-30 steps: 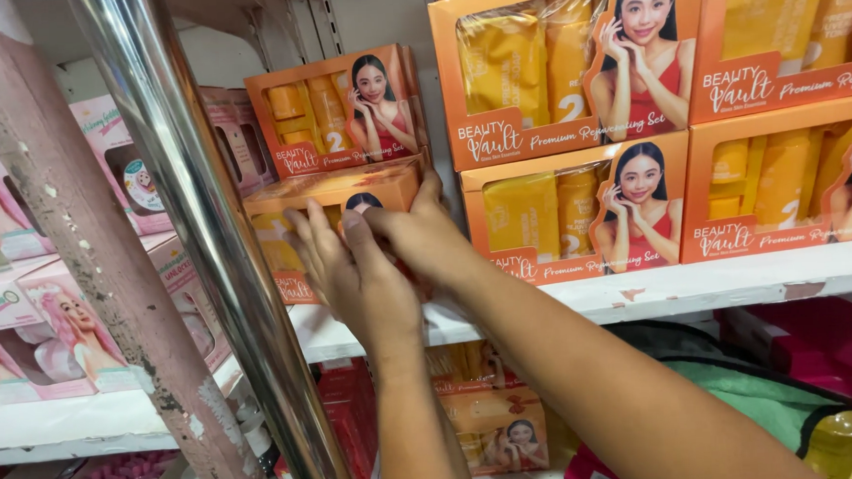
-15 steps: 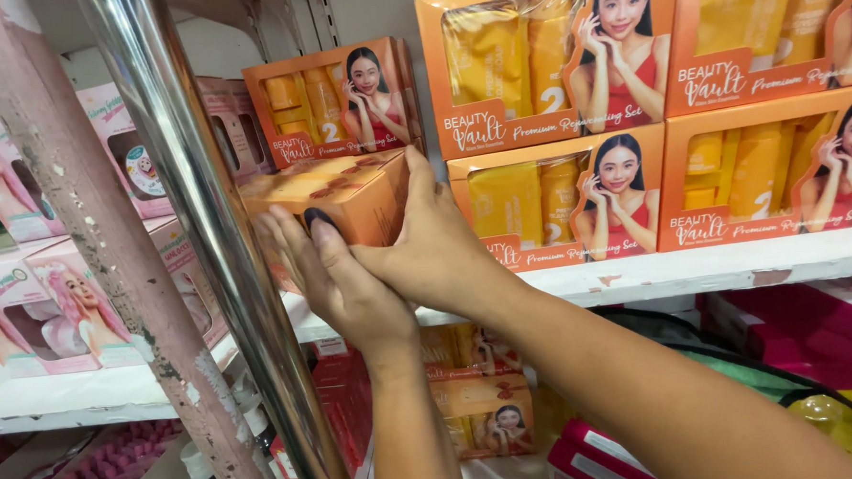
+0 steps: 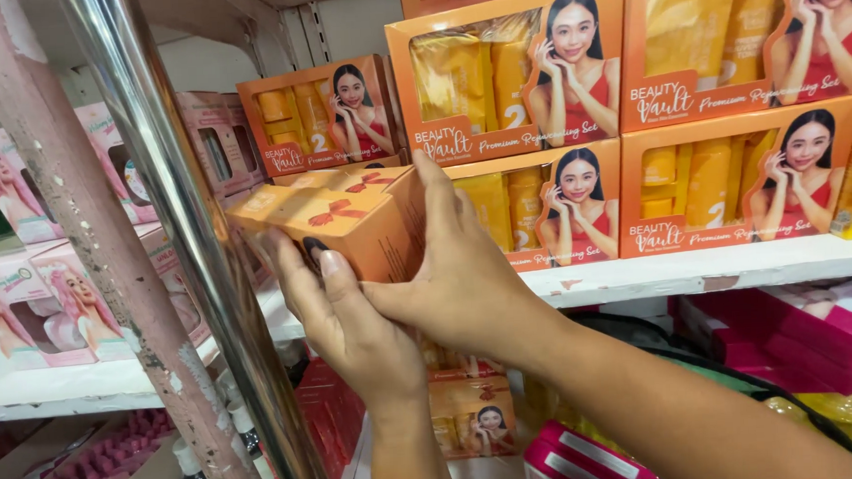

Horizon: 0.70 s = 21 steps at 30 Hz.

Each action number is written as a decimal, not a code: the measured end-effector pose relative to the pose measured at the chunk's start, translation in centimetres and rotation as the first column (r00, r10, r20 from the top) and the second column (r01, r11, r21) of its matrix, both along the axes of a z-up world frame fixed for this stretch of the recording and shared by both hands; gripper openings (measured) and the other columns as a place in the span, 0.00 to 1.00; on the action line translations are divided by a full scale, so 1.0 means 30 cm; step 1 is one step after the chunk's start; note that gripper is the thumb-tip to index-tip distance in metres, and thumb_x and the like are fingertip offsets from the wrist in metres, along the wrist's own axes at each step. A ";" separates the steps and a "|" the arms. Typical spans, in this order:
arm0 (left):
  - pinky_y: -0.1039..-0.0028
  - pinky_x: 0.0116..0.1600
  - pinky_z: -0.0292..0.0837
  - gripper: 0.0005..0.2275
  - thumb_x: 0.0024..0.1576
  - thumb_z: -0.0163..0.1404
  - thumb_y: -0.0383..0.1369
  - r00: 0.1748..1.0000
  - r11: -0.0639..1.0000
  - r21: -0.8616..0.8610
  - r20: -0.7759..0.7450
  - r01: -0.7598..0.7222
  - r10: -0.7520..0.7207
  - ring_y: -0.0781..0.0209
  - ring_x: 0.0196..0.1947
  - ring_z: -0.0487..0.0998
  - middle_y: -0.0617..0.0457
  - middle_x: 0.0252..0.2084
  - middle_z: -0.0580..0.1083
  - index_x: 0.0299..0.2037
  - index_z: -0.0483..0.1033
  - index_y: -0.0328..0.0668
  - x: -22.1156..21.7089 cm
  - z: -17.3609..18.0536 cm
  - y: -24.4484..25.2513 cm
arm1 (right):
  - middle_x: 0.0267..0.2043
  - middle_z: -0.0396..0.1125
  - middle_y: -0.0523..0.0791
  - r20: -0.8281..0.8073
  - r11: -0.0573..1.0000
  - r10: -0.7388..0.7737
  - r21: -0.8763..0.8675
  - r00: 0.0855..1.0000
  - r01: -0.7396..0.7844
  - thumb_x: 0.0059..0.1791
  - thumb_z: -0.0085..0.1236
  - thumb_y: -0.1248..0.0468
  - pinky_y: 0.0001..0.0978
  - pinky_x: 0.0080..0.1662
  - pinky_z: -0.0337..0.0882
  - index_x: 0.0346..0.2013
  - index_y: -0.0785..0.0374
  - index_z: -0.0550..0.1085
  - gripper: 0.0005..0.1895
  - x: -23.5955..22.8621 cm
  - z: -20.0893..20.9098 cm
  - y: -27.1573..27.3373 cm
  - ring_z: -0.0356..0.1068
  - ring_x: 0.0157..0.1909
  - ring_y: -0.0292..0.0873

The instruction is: Cleaning and organizing skincare product boxes on a retail shelf.

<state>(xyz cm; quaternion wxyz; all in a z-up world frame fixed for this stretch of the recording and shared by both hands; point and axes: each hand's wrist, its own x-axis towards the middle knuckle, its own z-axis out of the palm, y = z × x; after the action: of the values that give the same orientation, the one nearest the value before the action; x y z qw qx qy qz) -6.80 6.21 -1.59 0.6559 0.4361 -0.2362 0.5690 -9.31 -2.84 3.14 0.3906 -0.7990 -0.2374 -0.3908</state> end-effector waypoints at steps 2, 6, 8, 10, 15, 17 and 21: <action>0.61 0.80 0.45 0.25 0.70 0.37 0.34 0.992 0.992 -0.035 0.021 0.123 -0.122 0.49 0.80 0.51 0.38 0.79 0.52 0.74 0.52 0.25 -0.040 -0.007 -0.026 | 0.72 0.48 0.63 0.008 1.000 0.021 0.015 1.000 -0.021 0.35 0.72 0.47 0.42 0.68 0.57 0.75 0.69 0.39 0.68 -0.018 -0.024 -0.035 0.52 0.74 0.60; 0.62 0.81 0.44 0.23 0.70 0.37 0.30 0.973 0.973 -0.038 0.062 0.225 -0.223 0.53 0.80 0.50 0.41 0.79 0.52 0.74 0.53 0.27 -0.113 -0.021 -0.073 | 0.71 0.47 0.62 0.094 0.998 0.047 0.031 0.994 -0.050 0.32 0.77 0.49 0.48 0.69 0.53 0.76 0.71 0.38 0.73 -0.041 -0.063 -0.103 0.49 0.74 0.60; 0.61 0.80 0.45 0.23 0.69 0.37 0.29 0.949 0.949 -0.070 0.095 0.307 -0.300 0.53 0.80 0.51 0.41 0.79 0.51 0.73 0.53 0.28 -0.134 -0.025 -0.099 | 0.69 0.50 0.60 0.053 0.996 0.067 0.049 0.996 -0.069 0.32 0.77 0.48 0.45 0.69 0.55 0.75 0.70 0.43 0.70 -0.064 -0.071 -0.129 0.52 0.73 0.57; 0.61 0.80 0.46 0.23 0.68 0.38 0.28 0.918 0.916 -0.100 0.129 0.388 -0.375 0.53 0.79 0.52 0.42 0.79 0.51 0.73 0.52 0.29 -0.156 -0.035 -0.126 | 0.68 0.53 0.58 0.010 0.994 0.086 0.068 0.996 -0.087 0.32 0.78 0.47 0.43 0.70 0.58 0.74 0.68 0.48 0.67 -0.077 -0.089 -0.155 0.55 0.73 0.54; 0.60 0.83 0.45 0.23 0.68 0.40 0.27 0.979 0.980 -0.027 0.065 0.195 -0.193 0.51 0.80 0.52 0.40 0.79 0.53 0.74 0.53 0.29 -0.224 -0.063 -0.199 | 0.68 0.60 0.55 0.028 0.817 0.513 0.290 0.858 -0.498 0.36 0.77 0.55 0.39 0.70 0.62 0.68 0.70 0.49 0.58 -0.099 -0.127 -0.219 0.62 0.71 0.47; 0.61 0.83 0.43 0.24 0.68 0.40 0.26 0.988 0.989 -0.023 0.068 0.144 -0.142 0.52 0.81 0.51 0.41 0.80 0.52 0.74 0.53 0.29 -0.247 -0.074 -0.231 | 0.68 0.60 0.54 0.024 0.783 0.563 0.306 0.826 -0.542 0.36 0.77 0.56 0.39 0.69 0.63 0.68 0.70 0.49 0.58 -0.106 -0.137 -0.251 0.61 0.71 0.46; 0.59 0.83 0.45 0.26 0.67 0.41 0.28 0.977 0.980 -0.054 0.109 0.190 -0.183 0.51 0.80 0.52 0.42 0.80 0.52 0.75 0.52 0.29 -0.292 -0.109 -0.287 | 0.71 0.57 0.55 0.055 0.711 0.658 0.285 0.751 -0.643 0.38 0.77 0.55 0.40 0.73 0.60 0.71 0.70 0.46 0.60 -0.138 -0.176 -0.306 0.58 0.74 0.47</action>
<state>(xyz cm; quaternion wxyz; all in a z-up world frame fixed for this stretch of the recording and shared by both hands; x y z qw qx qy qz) -15.56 -2.40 -4.87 0.7069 0.3606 -0.2915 0.5342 -13.44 -12.03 -2.15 0.6199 -0.6086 -0.4343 -0.2382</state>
